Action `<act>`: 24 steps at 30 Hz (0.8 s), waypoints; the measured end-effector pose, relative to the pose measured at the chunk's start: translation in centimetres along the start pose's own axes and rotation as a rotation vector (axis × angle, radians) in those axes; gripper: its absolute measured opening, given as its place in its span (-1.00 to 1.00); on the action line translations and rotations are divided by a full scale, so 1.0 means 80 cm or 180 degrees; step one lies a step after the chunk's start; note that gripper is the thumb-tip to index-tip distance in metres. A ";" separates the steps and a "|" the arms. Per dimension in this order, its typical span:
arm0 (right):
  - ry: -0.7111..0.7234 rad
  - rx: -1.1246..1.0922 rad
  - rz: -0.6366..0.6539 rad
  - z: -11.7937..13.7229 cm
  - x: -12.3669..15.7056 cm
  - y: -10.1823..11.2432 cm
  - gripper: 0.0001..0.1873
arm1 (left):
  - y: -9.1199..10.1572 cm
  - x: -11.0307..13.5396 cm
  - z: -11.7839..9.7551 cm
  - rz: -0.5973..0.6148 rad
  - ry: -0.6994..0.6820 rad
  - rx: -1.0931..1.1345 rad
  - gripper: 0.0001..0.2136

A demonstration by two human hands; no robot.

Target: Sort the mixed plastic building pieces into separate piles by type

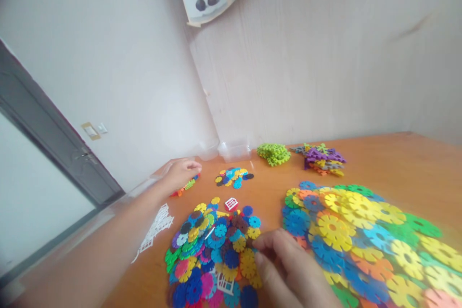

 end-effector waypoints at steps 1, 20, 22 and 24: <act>-0.0007 0.0006 0.0017 0.002 0.001 0.001 -0.75 | -0.012 0.010 -0.021 0.0179 -0.0201 0.0084 -0.72; 0.0200 -0.0097 -0.0033 0.010 0.001 -0.003 -0.76 | -0.126 0.108 -0.152 0.1777 -0.1517 -0.0450 -0.83; 0.0203 -0.0081 -0.0045 0.010 0.002 -0.002 -0.76 | -0.128 0.106 -0.152 0.1802 -0.1491 -0.0460 -0.84; 0.0229 -0.0062 -0.0050 0.011 0.003 -0.001 -0.77 | -0.129 0.105 -0.152 0.1797 -0.1452 -0.0475 -0.86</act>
Point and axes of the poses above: each hand's wrist, its own x-axis away from the middle knuckle, its own y-axis out of the back of the hand, z = x × y, the point moved 8 cm from there along -x, towards the middle knuckle, and after that the axes turned 13 degrees about x, right-handed, at the moved point
